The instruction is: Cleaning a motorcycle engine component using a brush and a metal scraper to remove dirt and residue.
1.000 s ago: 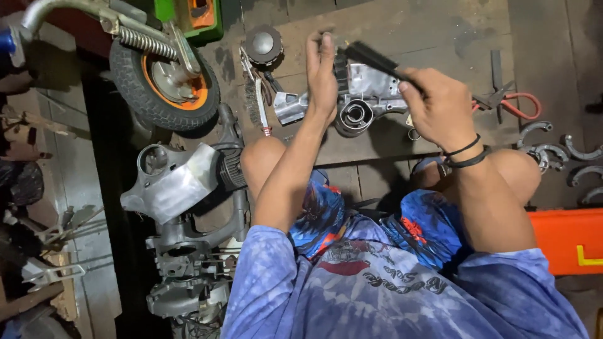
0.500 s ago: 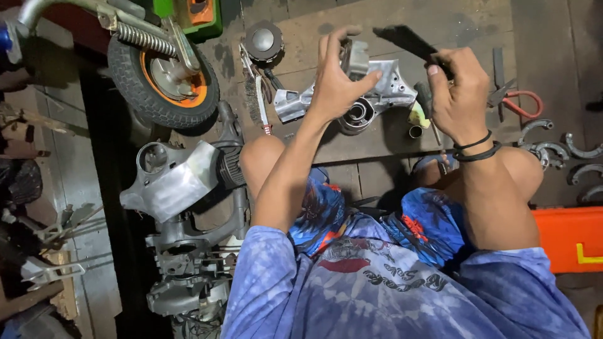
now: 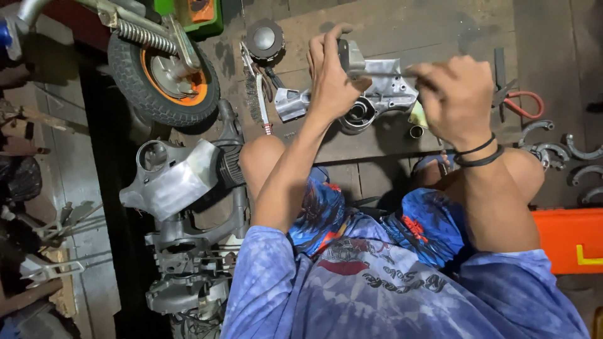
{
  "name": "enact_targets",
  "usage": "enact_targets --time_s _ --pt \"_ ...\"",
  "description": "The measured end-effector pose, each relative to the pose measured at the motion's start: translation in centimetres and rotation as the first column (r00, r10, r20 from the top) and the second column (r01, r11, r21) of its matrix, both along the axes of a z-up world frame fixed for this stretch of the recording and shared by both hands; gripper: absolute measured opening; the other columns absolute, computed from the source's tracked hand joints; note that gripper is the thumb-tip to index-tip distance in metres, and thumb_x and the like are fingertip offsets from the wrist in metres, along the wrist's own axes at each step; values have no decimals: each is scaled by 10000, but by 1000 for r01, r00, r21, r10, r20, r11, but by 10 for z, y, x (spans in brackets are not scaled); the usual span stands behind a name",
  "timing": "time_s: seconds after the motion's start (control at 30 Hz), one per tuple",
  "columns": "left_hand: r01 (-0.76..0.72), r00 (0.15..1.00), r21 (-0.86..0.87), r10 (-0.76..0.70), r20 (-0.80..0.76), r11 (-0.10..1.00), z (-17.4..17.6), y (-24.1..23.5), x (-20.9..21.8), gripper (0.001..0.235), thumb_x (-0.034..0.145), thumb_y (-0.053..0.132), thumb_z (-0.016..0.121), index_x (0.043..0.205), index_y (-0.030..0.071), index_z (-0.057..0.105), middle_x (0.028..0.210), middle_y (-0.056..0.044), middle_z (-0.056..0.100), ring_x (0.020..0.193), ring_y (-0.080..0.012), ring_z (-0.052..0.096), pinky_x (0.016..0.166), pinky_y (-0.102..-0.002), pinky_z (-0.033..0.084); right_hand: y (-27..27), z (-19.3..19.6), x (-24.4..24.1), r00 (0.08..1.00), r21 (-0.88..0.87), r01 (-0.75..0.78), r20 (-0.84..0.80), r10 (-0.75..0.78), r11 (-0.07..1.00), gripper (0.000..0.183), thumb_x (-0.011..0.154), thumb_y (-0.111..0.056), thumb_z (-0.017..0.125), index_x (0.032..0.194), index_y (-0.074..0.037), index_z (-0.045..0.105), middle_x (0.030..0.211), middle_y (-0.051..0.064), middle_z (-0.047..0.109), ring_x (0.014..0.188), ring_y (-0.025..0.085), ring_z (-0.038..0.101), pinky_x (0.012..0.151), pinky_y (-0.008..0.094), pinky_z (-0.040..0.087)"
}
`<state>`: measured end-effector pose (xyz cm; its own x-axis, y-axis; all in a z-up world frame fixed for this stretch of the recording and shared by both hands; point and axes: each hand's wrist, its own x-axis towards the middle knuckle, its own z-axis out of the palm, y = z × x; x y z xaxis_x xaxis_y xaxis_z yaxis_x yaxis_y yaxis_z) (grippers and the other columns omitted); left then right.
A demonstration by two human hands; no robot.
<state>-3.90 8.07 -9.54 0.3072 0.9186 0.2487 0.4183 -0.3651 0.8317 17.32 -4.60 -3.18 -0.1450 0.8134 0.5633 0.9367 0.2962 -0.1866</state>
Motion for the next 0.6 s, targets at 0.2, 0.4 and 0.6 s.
enact_targets --time_s 0.2,0.4,0.6 --pt "-40 997 -28 38 -70 999 33 -9 -1 772 678 172 782 1366 288 452 1238 -85 422 1201 -255 484 1068 -391 457 1 0 17 989 101 139 32 -142 985 235 1046 -6 749 1225 -137 826 983 42 650 861 251 540 802 393 318" --pt "-86 990 -13 84 -112 996 35 -10 1 792 638 162 800 1348 291 472 1252 -77 429 1232 -288 477 1072 -414 466 -2 -4 13 895 45 291 340 -288 956 413 896 -211 672 1252 -358 822 921 -61 560 897 184 507 808 350 299" --pt "-40 999 60 42 -33 997 12 -6 8 922 623 98 860 1406 312 422 1308 -102 439 1318 -283 467 1147 -450 454 4 10 -7 975 44 91 199 -98 995 307 1036 -98 694 1273 -260 802 963 -26 617 823 217 483 780 376 294"
